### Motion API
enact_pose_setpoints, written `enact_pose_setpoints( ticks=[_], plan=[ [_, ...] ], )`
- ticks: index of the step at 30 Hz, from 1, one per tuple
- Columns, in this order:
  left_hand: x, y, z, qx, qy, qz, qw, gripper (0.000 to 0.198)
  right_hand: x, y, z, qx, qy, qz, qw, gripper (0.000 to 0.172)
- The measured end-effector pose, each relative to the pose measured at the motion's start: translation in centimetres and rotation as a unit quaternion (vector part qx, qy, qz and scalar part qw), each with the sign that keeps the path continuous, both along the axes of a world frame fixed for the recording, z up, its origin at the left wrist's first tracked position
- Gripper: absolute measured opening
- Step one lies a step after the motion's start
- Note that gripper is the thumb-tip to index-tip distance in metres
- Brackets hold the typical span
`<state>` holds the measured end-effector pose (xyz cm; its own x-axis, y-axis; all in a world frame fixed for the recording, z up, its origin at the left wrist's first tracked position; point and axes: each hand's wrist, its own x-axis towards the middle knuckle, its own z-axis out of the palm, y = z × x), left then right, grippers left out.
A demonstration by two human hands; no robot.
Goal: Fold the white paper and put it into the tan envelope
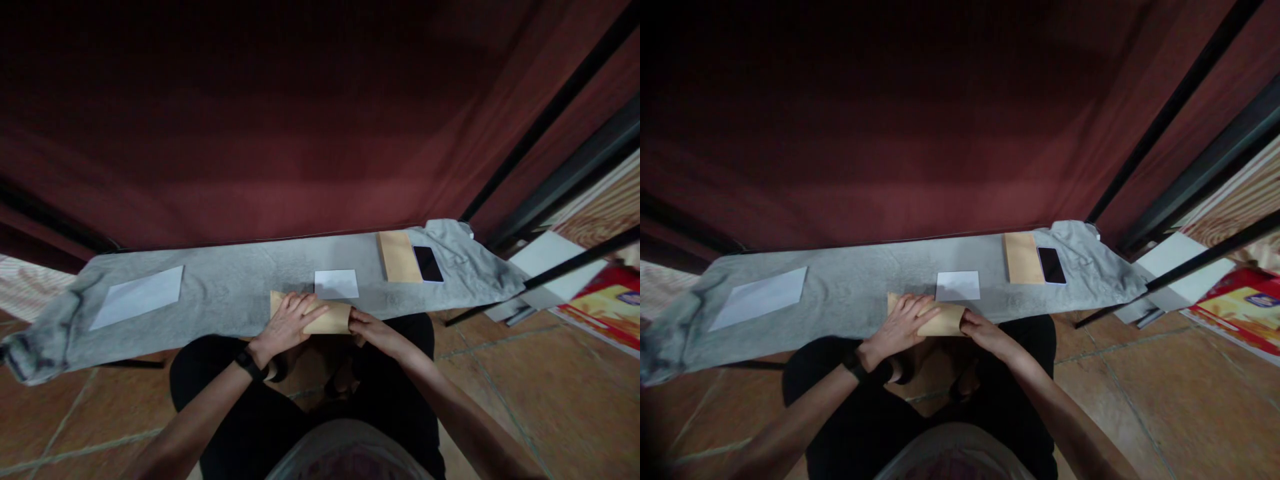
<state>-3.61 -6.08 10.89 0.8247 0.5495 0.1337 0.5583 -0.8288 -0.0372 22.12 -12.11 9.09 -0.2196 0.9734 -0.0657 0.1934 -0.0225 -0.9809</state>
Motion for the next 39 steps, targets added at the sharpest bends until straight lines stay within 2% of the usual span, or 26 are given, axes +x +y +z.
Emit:
enact_pose_setpoints(
  ticks=[1, 2, 4, 7, 10, 15, 19, 23, 28, 32, 35, 37, 39],
  plan=[
    [-0.6, 0.5, -0.4, -0.004, -0.005, 0.022, 1.0, 0.086, 0.8, 0.8, -0.3, -0.035, 0.001, -0.007, 0.999, 0.029],
    [-1.1, 1.0, -0.7, -0.007, -0.014, 0.046, 0.999, 0.087, 1.6, 1.7, -0.7, -0.058, -0.021, -0.042, 0.997, 0.03],
    [-2.2, 2.0, -1.5, -0.013, -0.034, 0.093, 0.995, 0.09, 2.6, 3.5, -1.5, -0.056, -0.119, -0.14, 0.981, 0.031],
    [-3.2, 3.0, -2.5, -0.027, -0.062, 0.152, 0.986, 0.098, 3.1, 6.3, -2.6, -0.052, -0.196, -0.202, 0.958, 0.031],
    [-3.6, 3.4, -3.0, -0.041, -0.068, 0.171, 0.982, 0.104, 2.4, 8.3, -3.2, -0.062, -0.245, -0.222, 0.942, 0.03],
    [-3.8, 3.5, -3.7, -0.054, -0.063, 0.188, 0.979, 0.106, 0.1, 10.0, -3.4, -0.086, -0.424, -0.233, 0.871, 0.056],
    [-3.9, 3.9, -4.2, -0.067, -0.053, 0.195, 0.977, 0.108, -0.7, 10.6, -3.3, -0.08, -0.465, -0.221, 0.854, 0.054],
    [-4.0, 4.2, -4.4, -0.075, -0.05, 0.206, 0.974, 0.109, -0.6, 10.9, -3.3, -0.102, -0.464, -0.22, 0.852, 0.052],
    [-4.1, 4.2, -4.4, -0.082, -0.054, 0.21, 0.973, 0.108, -0.5, 10.5, -4.0, -0.081, -0.447, -0.249, 0.855, 0.048],
    [-4.4, 4.1, -4.7, -0.086, -0.064, 0.211, 0.972, 0.109, -0.3, 9.9, -4.6, -0.08, -0.35, -0.262, 0.896, 0.036],
    [-4.7, 4.2, -4.8, -0.099, -0.07, 0.21, 0.97, 0.111, 0.5, 9.4, -4.9, -0.048, -0.239, -0.282, 0.928, 0.028],
    [-4.9, 4.3, -4.8, -0.109, -0.075, 0.209, 0.969, 0.112, 1.4, 9.2, -4.9, -0.027, -0.177, -0.295, 0.939, 0.02],
    [-5.0, 4.3, -4.7, -0.118, -0.079, 0.208, 0.968, 0.112, 2.3, 8.9, -4.9, -0.02, -0.143, -0.311, 0.939, 0.019]
  ],
)
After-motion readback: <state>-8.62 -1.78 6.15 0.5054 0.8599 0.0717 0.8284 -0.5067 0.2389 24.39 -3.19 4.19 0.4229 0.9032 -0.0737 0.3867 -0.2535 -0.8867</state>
